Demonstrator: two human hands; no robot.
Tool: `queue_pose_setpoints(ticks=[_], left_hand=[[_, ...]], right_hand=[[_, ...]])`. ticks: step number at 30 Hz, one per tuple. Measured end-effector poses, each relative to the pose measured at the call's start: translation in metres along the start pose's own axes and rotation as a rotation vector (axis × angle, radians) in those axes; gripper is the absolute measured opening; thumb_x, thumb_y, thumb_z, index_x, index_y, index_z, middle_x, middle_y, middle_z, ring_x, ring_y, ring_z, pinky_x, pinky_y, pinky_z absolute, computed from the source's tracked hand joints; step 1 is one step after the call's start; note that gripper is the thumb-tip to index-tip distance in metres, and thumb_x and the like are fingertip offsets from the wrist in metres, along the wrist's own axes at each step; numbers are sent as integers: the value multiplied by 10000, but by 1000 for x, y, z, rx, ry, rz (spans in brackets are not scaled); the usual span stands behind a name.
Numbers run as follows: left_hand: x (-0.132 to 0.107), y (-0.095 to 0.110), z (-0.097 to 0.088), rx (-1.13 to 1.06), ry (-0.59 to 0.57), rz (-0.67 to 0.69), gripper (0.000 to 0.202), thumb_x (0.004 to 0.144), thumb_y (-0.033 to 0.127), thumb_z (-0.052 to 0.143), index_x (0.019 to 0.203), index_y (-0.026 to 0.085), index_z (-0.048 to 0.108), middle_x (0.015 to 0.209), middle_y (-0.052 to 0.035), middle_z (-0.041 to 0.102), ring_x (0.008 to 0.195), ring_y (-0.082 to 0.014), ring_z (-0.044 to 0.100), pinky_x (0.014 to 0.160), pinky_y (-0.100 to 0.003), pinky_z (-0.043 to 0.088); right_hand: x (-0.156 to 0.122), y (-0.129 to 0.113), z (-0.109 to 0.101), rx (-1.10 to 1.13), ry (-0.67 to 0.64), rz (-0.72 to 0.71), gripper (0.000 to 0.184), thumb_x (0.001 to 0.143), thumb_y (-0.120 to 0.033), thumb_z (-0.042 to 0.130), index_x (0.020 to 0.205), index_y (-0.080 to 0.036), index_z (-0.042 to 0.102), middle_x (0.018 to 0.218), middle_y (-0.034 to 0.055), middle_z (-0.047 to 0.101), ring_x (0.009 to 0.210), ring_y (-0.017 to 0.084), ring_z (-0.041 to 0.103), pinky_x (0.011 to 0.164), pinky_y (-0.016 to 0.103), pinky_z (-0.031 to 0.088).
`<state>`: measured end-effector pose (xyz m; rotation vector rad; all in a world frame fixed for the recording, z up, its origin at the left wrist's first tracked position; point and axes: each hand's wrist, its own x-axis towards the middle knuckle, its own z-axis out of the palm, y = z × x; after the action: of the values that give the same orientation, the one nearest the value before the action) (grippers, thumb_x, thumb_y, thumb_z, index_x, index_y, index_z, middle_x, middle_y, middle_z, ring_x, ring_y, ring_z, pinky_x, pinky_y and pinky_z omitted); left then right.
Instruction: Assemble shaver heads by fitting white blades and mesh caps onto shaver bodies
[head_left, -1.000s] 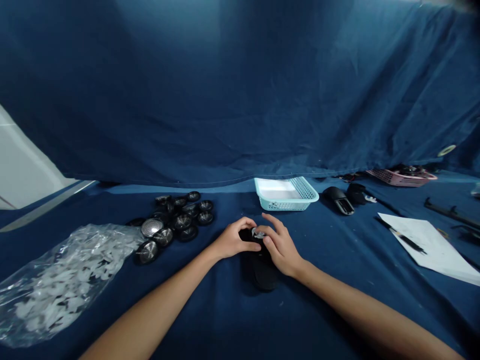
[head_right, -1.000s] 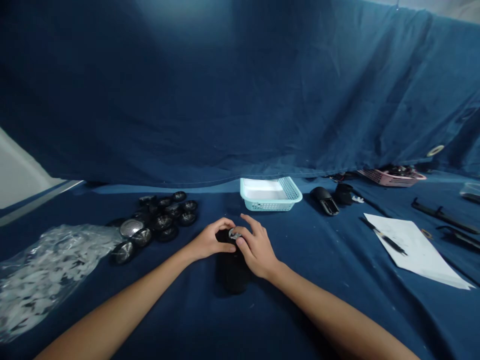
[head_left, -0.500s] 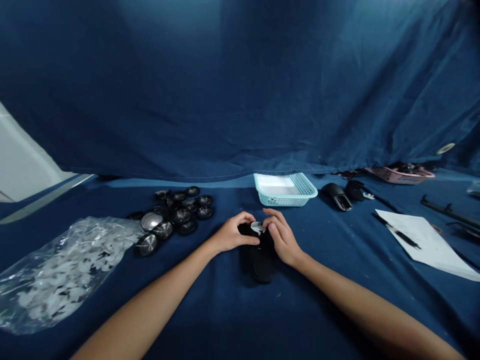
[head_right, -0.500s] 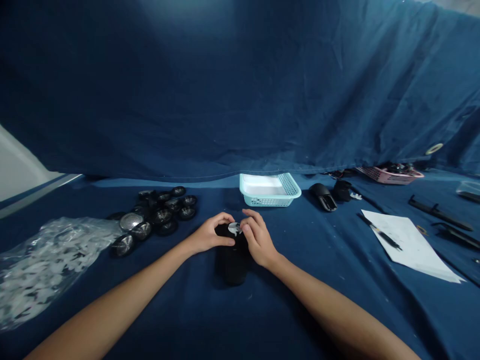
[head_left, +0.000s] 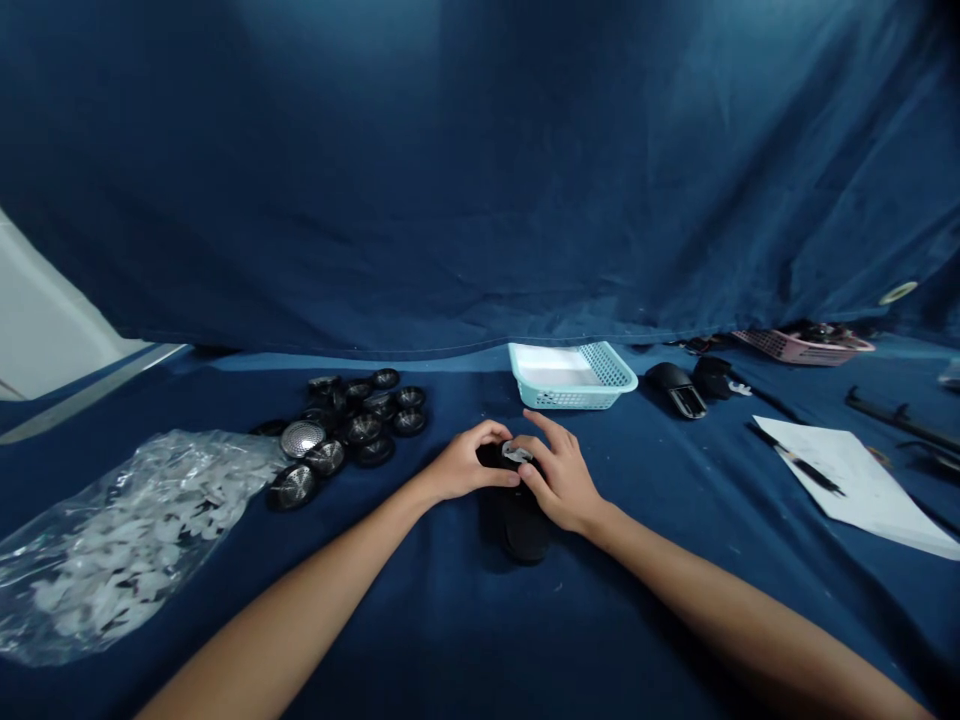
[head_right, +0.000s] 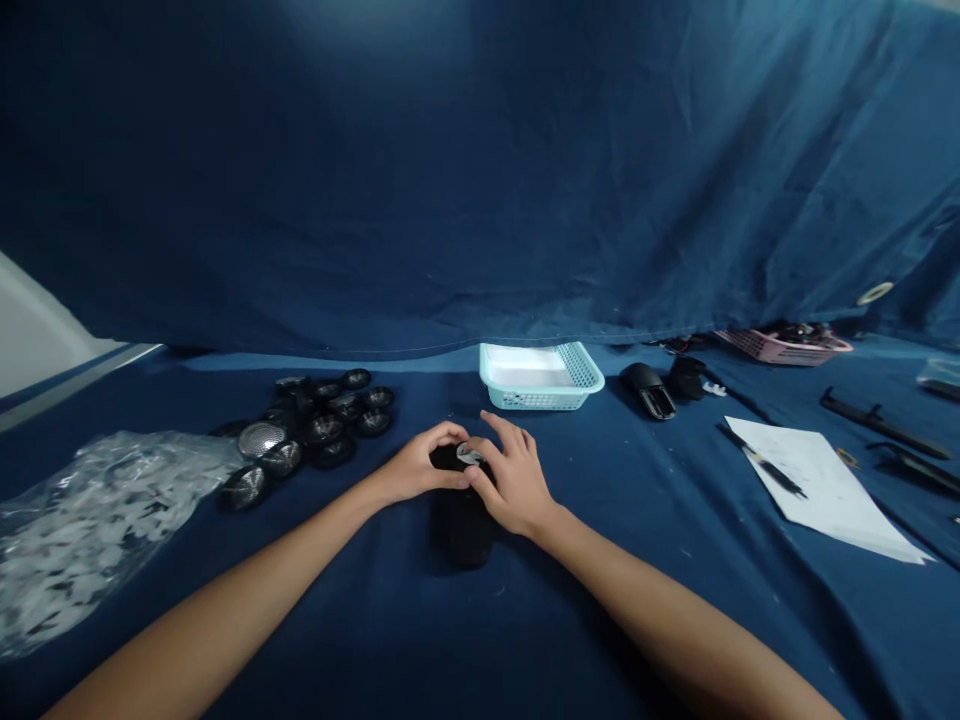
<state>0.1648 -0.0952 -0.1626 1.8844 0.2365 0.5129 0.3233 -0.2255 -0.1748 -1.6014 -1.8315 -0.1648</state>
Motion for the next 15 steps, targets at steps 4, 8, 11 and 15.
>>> queue_pose_setpoints(ticks=[4,8,11,15], left_hand=[[0,1,0,-8,-7,-3,516,662,324,828,1086,192,566,1061,-43,609,1068,-232,568,958,-364,406],[0,1,0,-18,-15,-4,525,653,314,832,1085,188,561,1050,-44,619,1053,-233,577,953,-369,412],[0,1,0,-19,-9,-9,528,646,304,836,1079,189,557,1064,-45,623,1060,-235,575,965,-379,403],[-1,3,0,-10,1,-17,537,632,291,845,1080,193,565,1059,-44,623,1066,-236,573,974,-383,394]], right_hand=[[-1,-2,0,26,25,15,348,979,-429,362,1184,-223,553,1451,137,372,1324,305,378,1020,517,358],[-1,2,4,106,24,11,346,974,-419,388,1214,-218,535,1438,136,387,1330,298,380,1043,496,365],[-1,4,5,117,36,30,314,976,-400,394,1191,-233,552,1417,125,416,1322,301,391,1037,510,361],[-2,4,5,144,83,54,258,980,-367,399,1101,-232,582,1367,115,467,1290,284,426,1027,500,369]])
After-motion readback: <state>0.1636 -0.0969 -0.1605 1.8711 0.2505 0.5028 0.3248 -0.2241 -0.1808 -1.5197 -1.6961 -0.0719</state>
